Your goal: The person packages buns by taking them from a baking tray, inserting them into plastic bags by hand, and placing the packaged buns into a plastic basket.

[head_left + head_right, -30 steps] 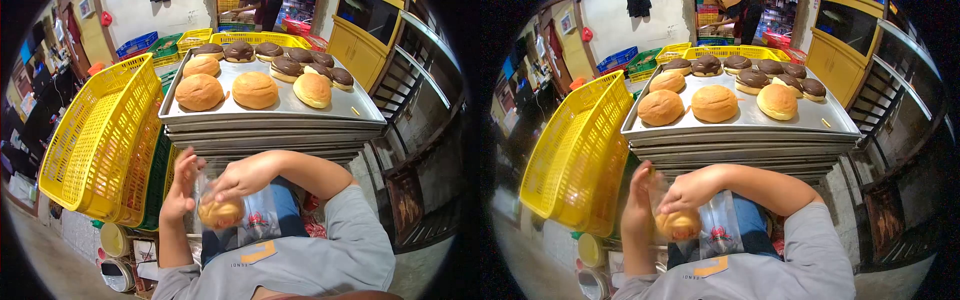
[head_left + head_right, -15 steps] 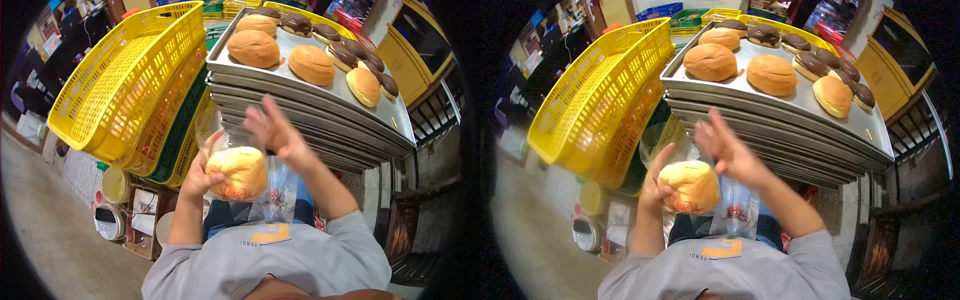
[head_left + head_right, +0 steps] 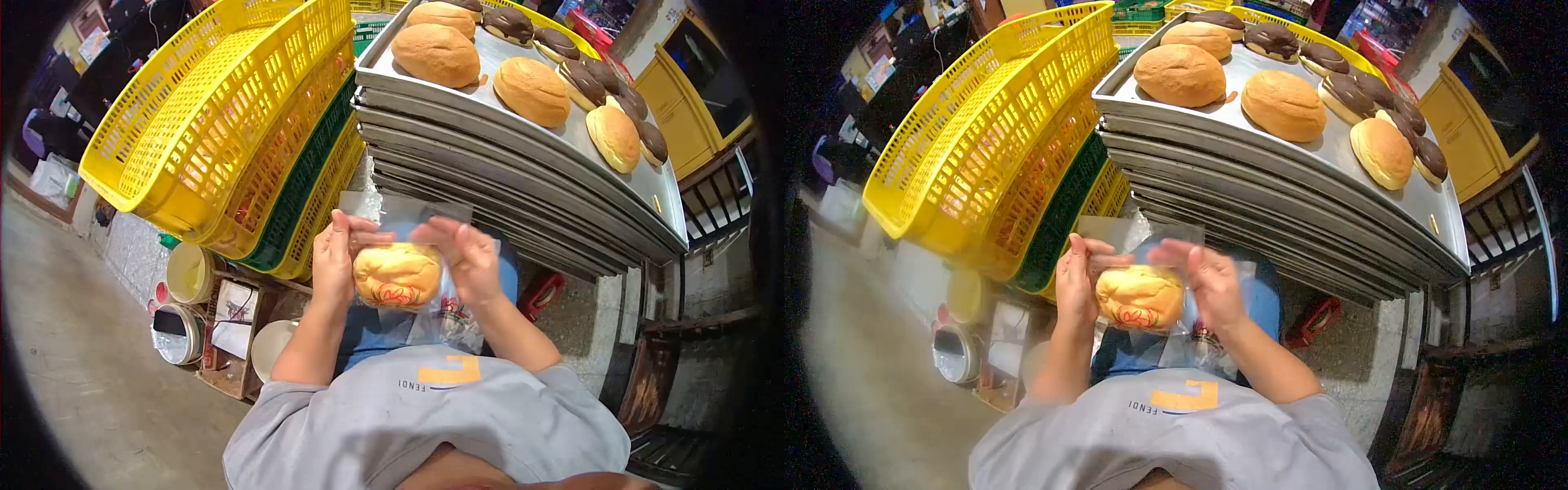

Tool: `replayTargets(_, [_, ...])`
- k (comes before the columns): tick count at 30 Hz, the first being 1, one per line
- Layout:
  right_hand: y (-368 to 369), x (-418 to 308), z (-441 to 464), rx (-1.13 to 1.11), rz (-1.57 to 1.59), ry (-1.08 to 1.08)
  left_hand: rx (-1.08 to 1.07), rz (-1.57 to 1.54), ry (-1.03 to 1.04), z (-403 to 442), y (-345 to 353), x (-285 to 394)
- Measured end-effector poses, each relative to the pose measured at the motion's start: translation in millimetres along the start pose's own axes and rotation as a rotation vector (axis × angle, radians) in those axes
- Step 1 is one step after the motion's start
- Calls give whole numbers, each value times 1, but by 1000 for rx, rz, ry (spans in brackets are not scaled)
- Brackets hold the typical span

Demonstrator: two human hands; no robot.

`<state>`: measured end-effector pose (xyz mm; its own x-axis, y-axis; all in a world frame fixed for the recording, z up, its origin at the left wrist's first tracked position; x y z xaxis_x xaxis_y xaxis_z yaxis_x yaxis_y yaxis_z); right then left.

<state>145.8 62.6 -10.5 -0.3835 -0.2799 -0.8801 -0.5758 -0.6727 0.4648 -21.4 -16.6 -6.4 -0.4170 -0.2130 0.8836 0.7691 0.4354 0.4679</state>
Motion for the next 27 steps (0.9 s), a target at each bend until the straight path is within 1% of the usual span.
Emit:
replayTargets(2, [3, -33, 5, 107, -176, -307, -22, 112, 122, -5, 1, 0])
replayTargets(3, [4, -51, 7, 109, -440, -449, -55, 158, 164, -7, 3, 1])
replayTargets(4, [13, -71, 8, 29, -683, -535, -57, 157, 159, -10, 1, -2])
replayTargets(6, [32, -98, 13, -181, -1383, -508, -222, 140, 218, -15, 1, -6])
replayTargets(7, [35, -100, 17, -326, -1306, -377, -203, 161, 280, -17, 4, -6])
replayTargets(8, [31, -95, 20, -414, -1162, -173, -212, 159, 281, -15, 1, -11])
replayTargets(10, [32, -93, 20, -472, -1109, -205, -78, 426, 531, -11, -9, -12])
replayTargets(11, [34, -90, 20, -481, -1106, -202, 20, 459, 414, -14, -16, -17])
replayTargets(12, [38, -88, 20, -440, -1177, -358, 30, 462, 413, -15, -14, -9])
replayTargets(13, [43, -85, 22, -391, -1241, -517, -10, 496, 229, -12, -10, -2])
replayTargets(14, [45, -79, 24, -391, -1233, -516, -53, 528, 41, -7, -9, 0])
replayTargets(15, [47, -73, 27, -343, -1157, -517, -301, 400, -259, -2, -16, -3])
replayTargets(16, [48, -69, 29, -295, -1085, -520, -371, 313, -362, -1, -17, -7])
replayTargets(18, [47, -64, 37, -284, -963, -336, -304, 901, 428, 2, -12, 5])
replayTargets(19, [46, -64, 38, -267, -914, -224, -308, 898, 428, 0, -13, 2])
replayTargets(20, [45, -64, 40, -249, -863, -115, -335, 736, 497, -4, -16, -2])
replayTargets(21, [47, -61, 41, -244, -864, -114, -360, 572, 560, -9, -13, 2])
replayTargets(22, [49, -56, 43, -160, -826, -110, -433, 721, 269, -19, -11, 5])
replayTargets(23, [48, -51, 43, -79, -788, -103, -382, 655, 164, -17, -11, -1])
replayTargets(24, [46, -45, 42, -82, -790, -103, -329, 589, 70, -12, -13, -8])
replayTargets(25, [49, -44, 33, 1, -1103, -628, -328, 589, 70, -12, -15, -9])
replayTargets(26, [53, -39, 18, 97, -1380, -1172, -282, 421, -45, -11, -20, -11])
replayTargets(27, [55, -28, 9, -87, -1390, -998, -236, 250, -156, -10, -22, -13])
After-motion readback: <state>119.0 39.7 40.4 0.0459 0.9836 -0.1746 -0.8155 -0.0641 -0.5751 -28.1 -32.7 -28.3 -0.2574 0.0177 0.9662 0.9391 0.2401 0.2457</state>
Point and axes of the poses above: each hand's wrist, its own z-axis towards the middle knuckle, its own y-axis out of the palm, x = y × z, the point moved 2 cm from there along z, towards the middle knuckle, and after that the axes turned 2 degrees about y, right-handed, at the moved point
